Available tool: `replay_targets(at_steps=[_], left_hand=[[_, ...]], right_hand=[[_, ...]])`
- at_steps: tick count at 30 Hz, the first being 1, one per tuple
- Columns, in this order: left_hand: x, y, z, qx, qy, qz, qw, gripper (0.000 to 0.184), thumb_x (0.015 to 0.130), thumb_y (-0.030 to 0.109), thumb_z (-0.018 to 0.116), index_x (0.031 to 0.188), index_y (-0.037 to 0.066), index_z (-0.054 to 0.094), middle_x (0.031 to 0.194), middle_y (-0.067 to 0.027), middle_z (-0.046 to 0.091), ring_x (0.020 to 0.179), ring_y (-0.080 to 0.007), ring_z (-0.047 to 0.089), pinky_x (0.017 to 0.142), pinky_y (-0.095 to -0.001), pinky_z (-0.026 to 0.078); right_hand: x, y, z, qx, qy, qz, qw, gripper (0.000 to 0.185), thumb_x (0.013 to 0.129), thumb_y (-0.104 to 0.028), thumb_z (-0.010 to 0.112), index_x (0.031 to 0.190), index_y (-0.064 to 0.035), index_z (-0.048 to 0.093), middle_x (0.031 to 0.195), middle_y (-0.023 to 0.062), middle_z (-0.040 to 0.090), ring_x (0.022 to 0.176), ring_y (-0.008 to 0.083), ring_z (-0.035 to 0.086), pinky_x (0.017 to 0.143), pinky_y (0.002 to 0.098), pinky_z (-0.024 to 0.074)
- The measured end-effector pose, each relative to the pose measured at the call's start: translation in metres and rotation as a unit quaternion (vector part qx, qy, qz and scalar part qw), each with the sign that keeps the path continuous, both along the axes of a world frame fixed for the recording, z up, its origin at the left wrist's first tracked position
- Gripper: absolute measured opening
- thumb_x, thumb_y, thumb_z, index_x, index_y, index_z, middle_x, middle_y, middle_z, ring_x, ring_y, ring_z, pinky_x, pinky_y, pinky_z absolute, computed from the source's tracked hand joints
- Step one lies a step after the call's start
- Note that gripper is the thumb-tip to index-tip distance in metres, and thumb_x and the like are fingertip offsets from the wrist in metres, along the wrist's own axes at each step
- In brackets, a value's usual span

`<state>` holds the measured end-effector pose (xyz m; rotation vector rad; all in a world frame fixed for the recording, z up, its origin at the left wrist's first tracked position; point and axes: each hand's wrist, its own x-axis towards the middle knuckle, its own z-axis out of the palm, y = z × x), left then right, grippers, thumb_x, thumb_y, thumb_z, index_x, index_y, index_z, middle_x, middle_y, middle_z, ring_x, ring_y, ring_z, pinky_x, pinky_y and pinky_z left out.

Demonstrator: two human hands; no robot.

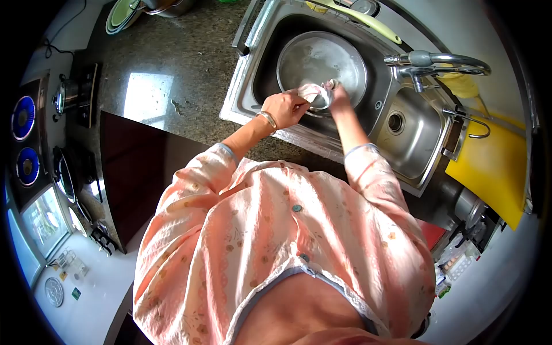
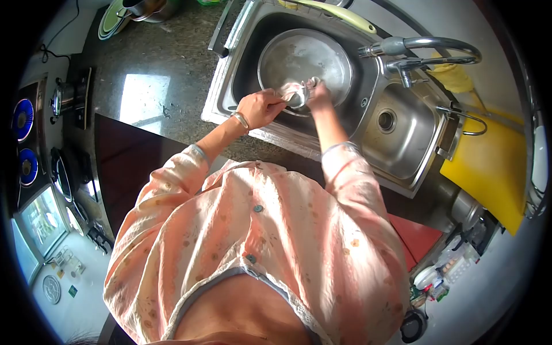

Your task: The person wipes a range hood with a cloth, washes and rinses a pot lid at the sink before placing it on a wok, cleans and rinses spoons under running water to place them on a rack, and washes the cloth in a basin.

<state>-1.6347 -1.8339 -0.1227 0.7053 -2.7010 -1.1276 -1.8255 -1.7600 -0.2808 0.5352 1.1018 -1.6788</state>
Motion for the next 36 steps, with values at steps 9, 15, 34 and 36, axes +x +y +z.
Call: replay_targets(at_steps=[9, 15, 34, 36], left_hand=[[-0.005, -0.005, -0.037, 0.25, 0.003, 0.297, 0.921, 0.016, 0.081, 0.017, 0.061, 0.091, 0.006, 0.068, 0.072, -0.0101, 0.057, 0.065, -0.0277, 0.06, 0.062, -0.0352, 0.049], [-0.015, 0.01, -0.03, -0.019, 0.006, 0.288, 0.957, 0.016, 0.079, 0.014, 0.06, 0.091, 0.013, 0.07, 0.081, -0.0092, 0.057, 0.075, -0.0281, 0.06, 0.066, -0.0371, 0.049], [-0.052, -0.028, -0.027, 0.048, 0.163, 0.25, 0.953, 0.025, 0.08, 0.022, 0.065, 0.076, -0.003, 0.063, 0.07, -0.0122, 0.055, 0.062, -0.0282, 0.058, 0.056, -0.0319, 0.045], [-0.056, -0.039, -0.027, 0.199, 0.212, 0.347, 0.892, 0.028, 0.084, 0.024, 0.062, 0.073, -0.002, 0.064, 0.062, -0.0063, 0.057, 0.054, -0.018, 0.055, 0.052, -0.0274, 0.042]], right_hand=[[0.014, 0.037, 0.084, -0.234, -0.036, 0.097, 0.967, 0.03, 0.087, -0.018, 0.052, 0.112, -0.0008, 0.051, 0.11, 0.0119, 0.057, 0.108, 0.0232, 0.051, 0.098, 0.0386, 0.0385], [0.051, 0.018, 0.131, -0.188, 0.081, 0.129, 0.97, 0.028, 0.083, -0.008, 0.06, 0.11, -0.0036, 0.054, 0.109, 0.0083, 0.056, 0.105, 0.0203, 0.052, 0.095, 0.0372, 0.0395], [0.057, -0.008, 0.123, -0.05, 0.389, 0.139, 0.909, 0.033, 0.083, -0.012, 0.064, 0.104, -0.0018, 0.041, 0.078, 0.0069, 0.057, 0.064, 0.0103, 0.058, 0.052, 0.0233, 0.0464], [0.058, 0.001, 0.134, -0.052, 0.269, 0.184, 0.944, 0.042, 0.083, -0.017, 0.064, 0.112, -0.0019, 0.037, 0.074, 0.0077, 0.058, 0.053, 0.0131, 0.057, 0.042, 0.0248, 0.044]])
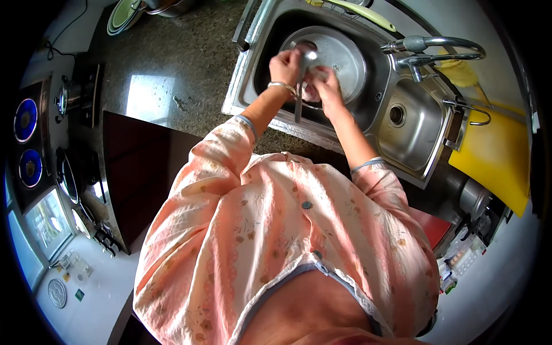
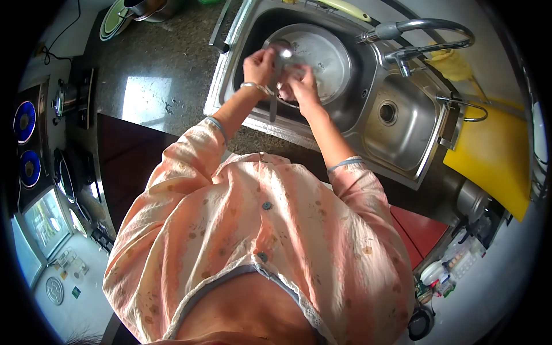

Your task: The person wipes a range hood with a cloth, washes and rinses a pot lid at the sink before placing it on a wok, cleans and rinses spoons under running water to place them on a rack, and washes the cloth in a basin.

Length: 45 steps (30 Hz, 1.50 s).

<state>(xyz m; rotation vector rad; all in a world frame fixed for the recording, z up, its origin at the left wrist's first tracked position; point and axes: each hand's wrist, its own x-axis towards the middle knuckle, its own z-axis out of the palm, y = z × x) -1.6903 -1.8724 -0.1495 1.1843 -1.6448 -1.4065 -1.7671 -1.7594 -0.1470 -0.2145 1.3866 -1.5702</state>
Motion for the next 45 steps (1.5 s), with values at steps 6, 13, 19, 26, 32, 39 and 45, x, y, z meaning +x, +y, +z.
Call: replay_targets(at_steps=[6, 13, 19, 26, 32, 39, 45], left_hand=[[-0.007, -0.053, 0.02, 0.096, 0.071, 0.017, 0.993, 0.026, 0.086, 0.023, 0.061, 0.078, -0.002, 0.066, 0.063, -0.004, 0.062, 0.054, -0.0102, 0.057, 0.054, -0.022, 0.045], [0.017, -0.015, -0.002, 0.253, 0.069, -0.083, 0.961, 0.013, 0.081, 0.009, 0.065, 0.085, -0.003, 0.063, 0.075, -0.0084, 0.065, 0.066, -0.015, 0.065, 0.062, -0.0251, 0.054], [0.015, 0.012, -0.024, 0.193, -0.027, -0.089, 0.977, 0.015, 0.082, 0.01, 0.064, 0.081, -0.005, 0.063, 0.067, -0.0074, 0.064, 0.055, -0.0129, 0.062, 0.05, -0.0254, 0.05], [0.018, -0.014, -0.008, 0.187, 0.013, 0.032, 0.982, 0.016, 0.083, 0.011, 0.06, 0.079, -0.004, 0.063, 0.065, -0.0106, 0.065, 0.055, -0.0162, 0.064, 0.05, -0.0259, 0.052], [0.045, -0.03, 0.005, 0.31, 0.108, 0.026, 0.944, 0.016, 0.089, 0.008, 0.051, 0.096, -0.005, 0.053, 0.071, -0.0113, 0.058, 0.061, -0.026, 0.065, 0.06, -0.0339, 0.059], [0.083, -0.001, -0.002, 0.468, 0.135, -0.011, 0.873, 0.022, 0.086, 0.001, 0.049, 0.106, -0.004, 0.044, 0.078, -0.014, 0.057, 0.06, -0.0242, 0.062, 0.06, -0.0353, 0.057], [0.104, 0.02, 0.026, 0.516, 0.221, -0.052, 0.826, 0.026, 0.084, -0.004, 0.054, 0.109, -0.001, 0.047, 0.084, -0.0097, 0.059, 0.061, -0.0129, 0.055, 0.049, -0.0231, 0.046]], right_hand=[[0.02, 0.026, -0.045, 0.035, -0.075, 0.036, 0.996, 0.028, 0.085, -0.024, 0.062, 0.102, -0.0017, 0.057, 0.085, 0.0079, 0.063, 0.071, 0.0136, 0.06, 0.061, 0.0249, 0.0481], [-0.027, -0.003, 0.0, -0.074, -0.109, 0.026, 0.991, 0.021, 0.085, -0.019, 0.062, 0.095, -0.0011, 0.059, 0.093, 0.0074, 0.061, 0.08, 0.0153, 0.06, 0.072, 0.0273, 0.0496], [-0.006, -0.004, 0.007, 0.047, 0.003, 0.204, 0.978, 0.023, 0.092, -0.022, 0.053, 0.089, -0.0006, 0.06, 0.077, 0.0061, 0.064, 0.067, 0.0119, 0.062, 0.061, 0.0245, 0.0484], [0.008, 0.022, 0.034, 0.066, 0.074, 0.212, 0.972, 0.028, 0.094, -0.024, 0.048, 0.105, 0.0009, 0.058, 0.071, 0.01, 0.064, 0.057, 0.0116, 0.06, 0.05, 0.0218, 0.0455], [-0.041, 0.046, 0.004, 0.09, 0.133, 0.048, 0.986, 0.031, 0.096, -0.024, 0.043, 0.11, 0.0013, 0.055, 0.082, 0.0115, 0.064, 0.068, 0.012, 0.06, 0.063, 0.0238, 0.0475], [-0.113, 0.003, -0.105, 0.183, 0.512, 0.233, 0.806, 0.037, 0.084, -0.027, 0.058, 0.116, -0.0085, 0.054, 0.104, 0.0128, 0.064, 0.098, 0.026, 0.061, 0.088, 0.033, 0.0452], [-0.036, -0.018, -0.12, 0.219, 0.635, 0.421, 0.609, 0.058, 0.075, -0.032, 0.063, 0.128, -0.0197, 0.045, 0.135, 0.0132, 0.041, 0.123, 0.0335, 0.038, 0.1, 0.0478, 0.0312]])
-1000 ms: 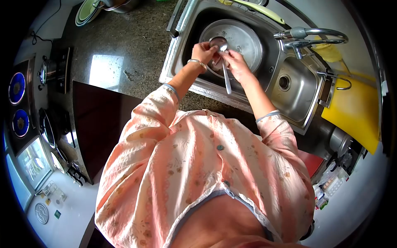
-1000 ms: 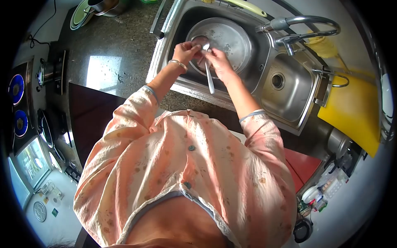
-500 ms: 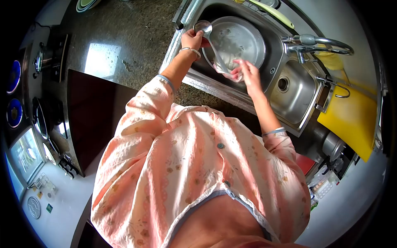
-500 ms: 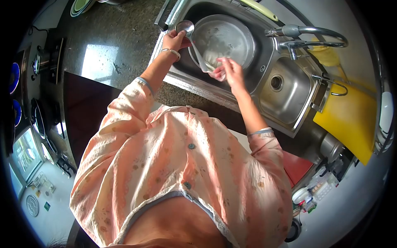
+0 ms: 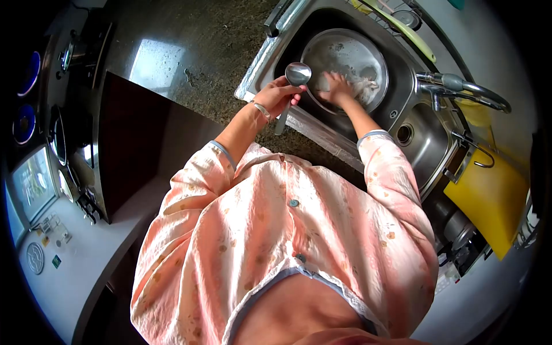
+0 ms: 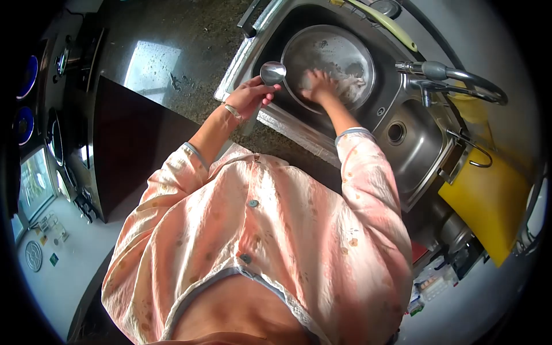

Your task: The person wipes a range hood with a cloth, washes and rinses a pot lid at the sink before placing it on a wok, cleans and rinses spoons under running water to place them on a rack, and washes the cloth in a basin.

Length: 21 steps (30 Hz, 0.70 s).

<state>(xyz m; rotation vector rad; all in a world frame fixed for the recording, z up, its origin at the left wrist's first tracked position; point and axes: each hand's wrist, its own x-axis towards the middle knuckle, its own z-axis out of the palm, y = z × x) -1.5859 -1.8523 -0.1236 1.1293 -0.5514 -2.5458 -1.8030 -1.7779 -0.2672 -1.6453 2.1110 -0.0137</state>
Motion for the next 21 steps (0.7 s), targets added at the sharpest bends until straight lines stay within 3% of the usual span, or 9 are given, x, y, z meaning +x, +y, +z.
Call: replay_targets(at_steps=[2, 5, 6, 8, 10, 12, 18, 19, 21], left_hand=[[0.008, 0.003, -0.007, 0.007, 0.021, -0.015, 1.0, 0.024, 0.086, -0.002, 0.052, 0.109, -0.001, 0.046, 0.083, -0.0099, 0.059, 0.059, -0.0125, 0.053, 0.047, -0.0222, 0.043], [0.009, 0.009, -0.008, 0.018, 0.049, -0.04, 0.998, 0.014, 0.089, 0.001, 0.046, 0.103, 0.001, 0.046, 0.079, -0.008, 0.056, 0.055, -0.0101, 0.048, 0.043, -0.0193, 0.037], [0.007, 0.012, -0.008, 0.023, 0.052, -0.043, 0.997, 0.007, 0.091, 0.003, 0.043, 0.096, 0.003, 0.047, 0.077, -0.0058, 0.054, 0.054, -0.0081, 0.045, 0.04, -0.0172, 0.034], [0.002, 0.014, -0.013, 0.021, 0.056, -0.062, 0.996, 0.011, 0.092, 0.004, 0.04, 0.101, 0.002, 0.046, 0.076, -0.0071, 0.054, 0.054, -0.0106, 0.049, 0.041, -0.0195, 0.038], [-0.011, 0.02, -0.02, 0.003, -0.006, -0.078, 0.997, 0.014, 0.092, 0.004, 0.04, 0.103, 0.001, 0.047, 0.074, -0.0073, 0.053, 0.055, -0.0143, 0.054, 0.044, -0.0221, 0.044], [-0.024, 0.023, -0.027, 0.011, -0.019, -0.09, 0.996, 0.015, 0.092, 0.005, 0.041, 0.105, 0.0, 0.047, 0.072, -0.0078, 0.054, 0.056, -0.0175, 0.057, 0.046, -0.0253, 0.048], [-0.064, 0.031, -0.038, -0.116, -0.128, -0.178, 0.969, 0.009, 0.087, 0.004, 0.043, 0.085, -0.002, 0.05, 0.064, -0.0079, 0.052, 0.047, -0.0169, 0.054, 0.037, -0.0263, 0.041], [-0.072, 0.034, -0.034, -0.127, -0.138, -0.151, 0.971, 0.015, 0.087, 0.005, 0.043, 0.094, -0.004, 0.052, 0.06, -0.0069, 0.05, 0.044, -0.0154, 0.051, 0.034, -0.0263, 0.035], [-0.082, 0.034, -0.024, -0.172, -0.135, -0.165, 0.962, 0.019, 0.087, 0.006, 0.042, 0.1, -0.004, 0.052, 0.06, -0.0068, 0.049, 0.043, -0.0146, 0.05, 0.034, -0.0264, 0.034]], right_hand=[[0.006, 0.002, -0.025, 0.006, 0.04, 0.084, 0.996, 0.056, 0.073, -0.038, 0.064, 0.124, -0.0198, 0.049, 0.127, 0.0124, 0.047, 0.118, 0.03, 0.044, 0.096, 0.0492, 0.0344], [-0.015, 0.006, -0.067, -0.016, -0.104, -0.053, 0.993, 0.041, 0.072, -0.033, 0.066, 0.109, -0.0171, 0.058, 0.105, 0.0098, 0.061, 0.098, 0.0242, 0.058, 0.089, 0.0436, 0.0409], [-0.031, 0.007, -0.047, 0.041, -0.319, -0.158, 0.934, 0.048, 0.071, -0.035, 0.07, 0.109, -0.0097, 0.059, 0.103, 0.0101, 0.062, 0.094, 0.0203, 0.059, 0.084, 0.0326, 0.0434], [-0.04, 0.019, -0.018, -0.031, -0.406, -0.335, 0.85, 0.053, 0.073, -0.036, 0.071, 0.111, -0.0021, 0.057, 0.105, 0.008, 0.062, 0.093, 0.0141, 0.057, 0.08, 0.0249, 0.0435], [-0.049, 0.032, 0.017, -0.06, -0.568, -0.365, 0.735, 0.038, 0.08, -0.023, 0.068, 0.109, 0.0003, 0.058, 0.101, 0.003, 0.061, 0.092, 0.0095, 0.056, 0.08, 0.0232, 0.043], [-0.045, 0.041, 0.06, -0.117, -0.625, -0.315, 0.705, 0.034, 0.08, -0.02, 0.068, 0.106, -0.0004, 0.059, 0.1, 0.0019, 0.061, 0.092, 0.0093, 0.055, 0.083, 0.0225, 0.0408], [-0.021, 0.05, 0.095, -0.211, -0.552, -0.236, 0.771, 0.019, 0.078, -0.018, 0.07, 0.09, -0.0054, 0.063, 0.106, 0.0044, 0.056, 0.101, 0.0123, 0.051, 0.091, 0.0276, 0.0369], [-0.015, 0.048, 0.096, -0.19, -0.553, -0.265, 0.767, 0.017, 0.076, -0.017, 0.072, 0.083, -0.0053, 0.062, 0.112, 0.0062, 0.051, 0.106, 0.0142, 0.048, 0.093, 0.0298, 0.0362], [-0.006, 0.048, 0.065, -0.204, -0.52, -0.285, 0.779, 0.014, 0.076, -0.012, 0.071, 0.081, -0.0046, 0.061, 0.094, 0.0029, 0.059, 0.09, 0.0101, 0.054, 0.08, 0.0258, 0.0423]])
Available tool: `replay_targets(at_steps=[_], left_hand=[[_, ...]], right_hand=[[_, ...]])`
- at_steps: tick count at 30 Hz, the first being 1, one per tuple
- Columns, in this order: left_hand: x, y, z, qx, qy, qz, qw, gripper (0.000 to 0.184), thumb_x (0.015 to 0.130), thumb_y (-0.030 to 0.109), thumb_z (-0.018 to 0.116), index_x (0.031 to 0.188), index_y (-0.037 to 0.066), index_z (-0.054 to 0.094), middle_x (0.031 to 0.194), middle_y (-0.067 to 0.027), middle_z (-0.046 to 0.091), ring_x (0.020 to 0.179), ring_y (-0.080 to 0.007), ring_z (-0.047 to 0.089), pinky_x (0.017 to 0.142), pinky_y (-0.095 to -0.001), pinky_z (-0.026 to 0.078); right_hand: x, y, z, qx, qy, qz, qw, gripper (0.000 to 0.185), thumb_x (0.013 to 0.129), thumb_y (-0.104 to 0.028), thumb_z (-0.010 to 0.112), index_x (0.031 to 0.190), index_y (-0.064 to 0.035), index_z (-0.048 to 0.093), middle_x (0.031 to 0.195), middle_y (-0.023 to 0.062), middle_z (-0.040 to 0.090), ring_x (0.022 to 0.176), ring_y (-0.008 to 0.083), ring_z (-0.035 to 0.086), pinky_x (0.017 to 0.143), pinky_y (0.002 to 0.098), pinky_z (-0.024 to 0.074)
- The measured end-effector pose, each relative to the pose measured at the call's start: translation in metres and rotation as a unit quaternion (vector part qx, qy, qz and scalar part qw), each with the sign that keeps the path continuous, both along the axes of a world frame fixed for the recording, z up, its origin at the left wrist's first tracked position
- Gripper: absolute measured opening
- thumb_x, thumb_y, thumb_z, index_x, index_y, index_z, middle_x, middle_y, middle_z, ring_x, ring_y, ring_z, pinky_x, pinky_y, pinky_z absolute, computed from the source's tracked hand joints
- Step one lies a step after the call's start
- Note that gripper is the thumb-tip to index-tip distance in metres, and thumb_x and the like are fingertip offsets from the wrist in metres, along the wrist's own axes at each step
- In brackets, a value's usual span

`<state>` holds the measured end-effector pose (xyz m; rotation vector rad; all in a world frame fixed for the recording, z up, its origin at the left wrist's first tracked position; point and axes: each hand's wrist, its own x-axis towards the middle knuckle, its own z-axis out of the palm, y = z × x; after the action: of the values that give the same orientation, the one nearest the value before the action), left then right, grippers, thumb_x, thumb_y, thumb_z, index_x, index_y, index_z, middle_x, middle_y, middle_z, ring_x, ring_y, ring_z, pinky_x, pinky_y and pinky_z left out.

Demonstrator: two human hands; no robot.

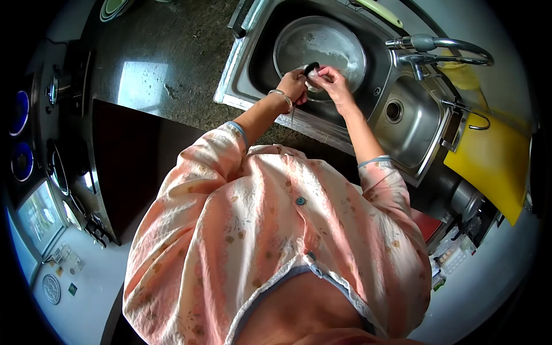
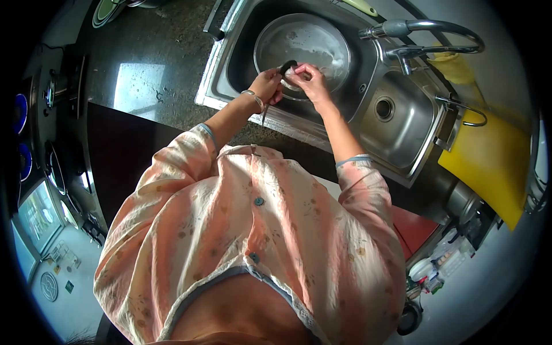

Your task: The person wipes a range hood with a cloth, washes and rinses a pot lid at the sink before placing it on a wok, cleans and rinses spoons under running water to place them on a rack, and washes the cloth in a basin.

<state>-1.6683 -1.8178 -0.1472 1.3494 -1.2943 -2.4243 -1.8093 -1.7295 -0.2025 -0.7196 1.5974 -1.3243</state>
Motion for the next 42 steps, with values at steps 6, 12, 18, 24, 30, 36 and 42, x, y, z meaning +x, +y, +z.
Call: replay_targets(at_steps=[6, 12, 18, 24, 30, 36, 42], left_hand=[[-0.009, -0.009, -0.004, -0.093, -0.076, -0.081, 0.989, 0.031, 0.089, 0.008, 0.039, 0.116, -0.002, 0.051, 0.055, -0.0049, 0.046, 0.037, -0.0132, 0.045, 0.031, -0.0273, 0.031], [0.003, -0.008, -0.013, -0.096, -0.072, -0.069, 0.99, 0.033, 0.09, 0.01, 0.035, 0.117, -0.003, 0.05, 0.052, -0.0046, 0.045, 0.034, -0.0139, 0.044, 0.03, -0.0286, 0.03], [0.013, -0.006, -0.013, -0.015, -0.091, -0.06, 0.994, 0.035, 0.092, 0.011, 0.035, 0.124, 0.007, 0.048, 0.05, -0.002, 0.037, 0.034, -0.0123, 0.035, 0.031, -0.027, 0.023], [0.029, -0.012, -0.039, 0.26, 0.007, 0.158, 0.953, 0.011, 0.093, 0.01, 0.037, 0.09, 0.01, 0.048, 0.056, 0.0011, 0.033, 0.038, -0.0088, 0.026, 0.033, -0.0239, 0.017], [0.062, -0.029, -0.009, 0.286, 0.127, 0.119, 0.942, 0.019, 0.093, 0.008, 0.037, 0.075, 0.011, 0.034, 0.057, 0.0009, 0.03, 0.039, -0.0076, 0.025, 0.032, -0.0227, 0.017], [0.07, -0.023, 0.019, 0.336, 0.157, 0.138, 0.919, 0.023, 0.097, 0.012, 0.032, 0.074, 0.013, 0.034, 0.058, 0.0036, 0.028, 0.036, -0.0025, 0.022, 0.026, -0.0161, 0.016], [0.072, -0.025, 0.017, 0.337, 0.159, 0.132, 0.918, 0.025, 0.097, 0.013, 0.033, 0.072, 0.013, 0.033, 0.057, 0.004, 0.027, 0.036, -0.0027, 0.022, 0.026, -0.0162, 0.017]], right_hand=[[0.034, -0.007, -0.015, -0.004, 0.066, -0.072, 0.995, 0.011, 0.075, -0.009, 0.069, 0.08, -0.0024, 0.061, 0.072, 0.0001, 0.06, 0.067, 0.0062, 0.053, 0.061, 0.023, 0.0433], [0.05, -0.012, -0.033, -0.044, 0.14, -0.111, 0.983, 0.013, 0.074, -0.012, 0.07, 0.078, -0.0023, 0.061, 0.074, 0.0053, 0.06, 0.065, 0.0124, 0.055, 0.059, 0.0276, 0.0436], [0.055, -0.012, -0.02, -0.059, 0.379, -0.051, 0.922, 0.009, 0.074, -0.007, 0.063, 0.079, -0.0025, 0.057, 0.078, 0.0117, 0.057, 0.068, 0.0282, 0.055, 0.06, 0.0379, 0.0439], [0.021, -0.022, -0.04, 0.028, 0.378, -0.131, 0.916, 0.01, 0.072, -0.006, 0.06, 0.078, -0.0053, 0.052, 0.074, 0.012, 0.056, 0.071, 0.0306, 0.057, 0.061, 0.0395, 0.045], [-0.046, -0.028, -0.046, 0.195, 0.431, 0.165, 0.866, 0.036, 0.07, -0.017, 0.065, 0.103, -0.0067, 0.053, 0.099, 0.0147, 0.059, 0.092, 0.0315, 0.058, 0.078, 0.0387, 0.0461], [0.001, -0.052, -0.071, 0.207, 0.558, 0.261, 0.76, 0.045, 0.076, -0.039, 0.063, 0.113, -0.013, 0.056, 0.117, 0.0136, 0.055, 0.113, 0.0306, 0.048, 0.093, 0.0388, 0.04], [-0.032, -0.036, -0.126, 0.144, 0.042, 0.01, 0.989, 0.021, 0.077, -0.025, 0.067, 0.088, -0.007, 0.063, 0.075, 0.0003, 0.06, 0.067, 0.0121, 0.054, 0.058, 0.0255, 0.0417]])
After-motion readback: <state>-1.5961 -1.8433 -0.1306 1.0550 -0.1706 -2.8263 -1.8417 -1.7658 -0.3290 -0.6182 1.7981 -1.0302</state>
